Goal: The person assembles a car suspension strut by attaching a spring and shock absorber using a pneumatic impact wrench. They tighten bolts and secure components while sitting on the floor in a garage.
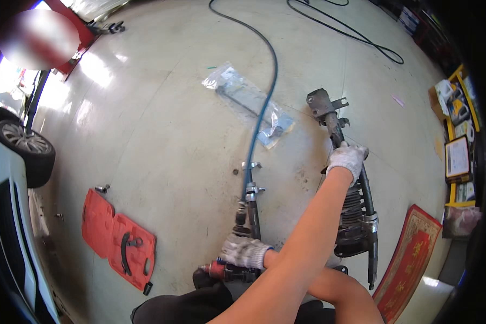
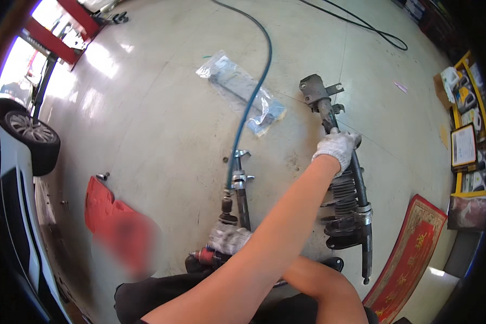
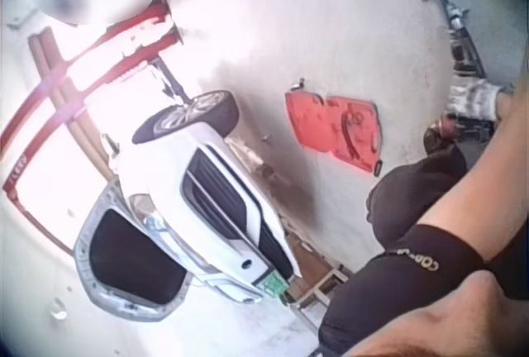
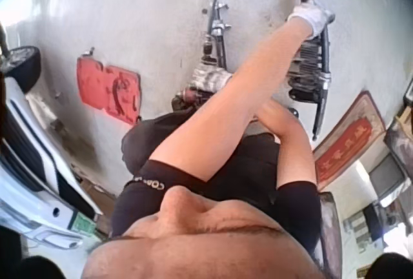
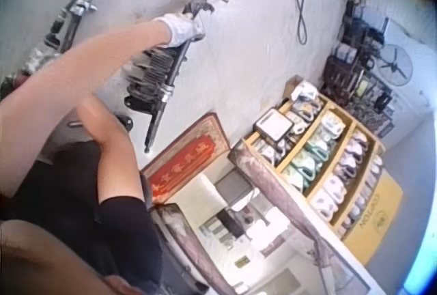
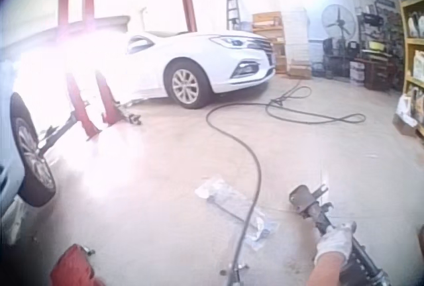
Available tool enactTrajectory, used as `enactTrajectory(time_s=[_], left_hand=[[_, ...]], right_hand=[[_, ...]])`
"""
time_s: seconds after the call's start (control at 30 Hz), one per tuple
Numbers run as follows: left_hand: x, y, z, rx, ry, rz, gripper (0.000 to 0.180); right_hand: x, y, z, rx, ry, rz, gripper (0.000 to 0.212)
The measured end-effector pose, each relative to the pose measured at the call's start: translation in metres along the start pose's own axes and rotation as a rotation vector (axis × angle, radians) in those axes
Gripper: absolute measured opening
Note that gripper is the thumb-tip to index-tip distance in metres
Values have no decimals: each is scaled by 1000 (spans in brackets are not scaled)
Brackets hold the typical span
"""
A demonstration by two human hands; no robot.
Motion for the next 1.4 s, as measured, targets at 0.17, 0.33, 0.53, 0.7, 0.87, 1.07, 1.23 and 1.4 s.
enactTrajectory(time_s=[0.17,0.33,0.53,0.7,0.87,1.07,1.23,1.4], left_hand=[[-2,0,6,47,-59,-70,22],[2,-17,-14,161,-79,-11,36],[-2,-7,5,22,45,-62,29],[-8,-1,-1,-57,71,-112,36],[-7,-8,-9,-35,98,-85,44],[-14,5,-1,-51,155,-75,43],[-6,4,-12,-79,176,-62,33],[-15,17,-7,-98,211,-35,28]], right_hand=[[-5,-16,3,-158,247,107,28],[2,-77,31,-602,937,113,40],[88,-111,59,-651,579,329,55],[121,-137,90,-684,1226,13,49],[101,-151,144,-1168,2171,-263,43],[125,-227,134,-1531,2385,-371,26],[135,-282,180,-1759,2547,-732,20],[148,-324,227,-2242,2267,-1207,22]])
Point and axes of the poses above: each hand's wrist, its own y-axis towards the middle knuckle, its own x-axis out of the back of the hand, z = x × y, the point moved 6 cm from there along y, towards the middle knuckle, and after that the axes turned 15 degrees about -y, right-handed, at the moved point
